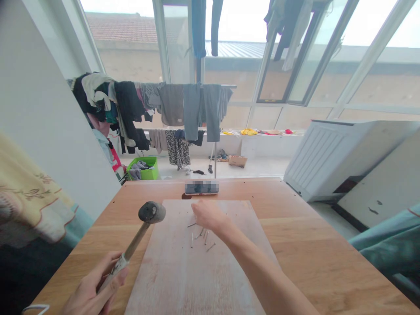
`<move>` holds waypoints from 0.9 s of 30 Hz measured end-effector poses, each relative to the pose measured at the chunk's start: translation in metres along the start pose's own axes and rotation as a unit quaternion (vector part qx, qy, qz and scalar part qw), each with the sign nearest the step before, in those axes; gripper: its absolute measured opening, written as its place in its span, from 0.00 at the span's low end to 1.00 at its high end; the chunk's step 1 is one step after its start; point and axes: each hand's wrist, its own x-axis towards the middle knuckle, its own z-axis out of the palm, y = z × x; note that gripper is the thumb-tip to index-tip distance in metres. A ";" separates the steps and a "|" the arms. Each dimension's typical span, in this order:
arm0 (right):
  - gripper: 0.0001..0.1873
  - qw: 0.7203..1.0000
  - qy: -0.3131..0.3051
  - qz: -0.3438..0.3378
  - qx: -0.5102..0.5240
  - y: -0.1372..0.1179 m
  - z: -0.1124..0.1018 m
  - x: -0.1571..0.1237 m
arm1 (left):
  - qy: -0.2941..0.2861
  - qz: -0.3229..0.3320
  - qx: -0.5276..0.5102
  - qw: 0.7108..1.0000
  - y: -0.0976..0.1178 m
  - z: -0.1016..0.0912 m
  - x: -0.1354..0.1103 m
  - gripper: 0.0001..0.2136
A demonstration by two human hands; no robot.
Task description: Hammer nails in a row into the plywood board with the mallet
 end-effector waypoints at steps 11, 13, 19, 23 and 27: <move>0.17 0.984 0.039 -0.047 0.170 -0.008 0.029 0.034 | 0.056 0.007 -0.095 0.994 -0.010 0.023 0.025 0.32; 0.17 0.982 0.048 -0.047 0.177 -0.009 0.034 0.035 | 0.050 0.004 -0.097 0.994 -0.010 0.023 0.024 0.31; 0.17 0.983 0.066 -0.042 0.168 -0.012 0.037 0.031 | 0.044 0.000 -0.098 0.994 -0.010 0.024 0.025 0.31; 0.16 0.982 0.077 -0.037 0.166 -0.015 0.038 0.028 | 0.005 0.000 -0.065 0.998 0.004 0.022 0.031 0.33; 0.16 0.980 0.089 -0.039 0.172 -0.015 0.039 0.027 | -0.015 -0.008 -0.024 1.000 0.029 0.020 0.034 0.35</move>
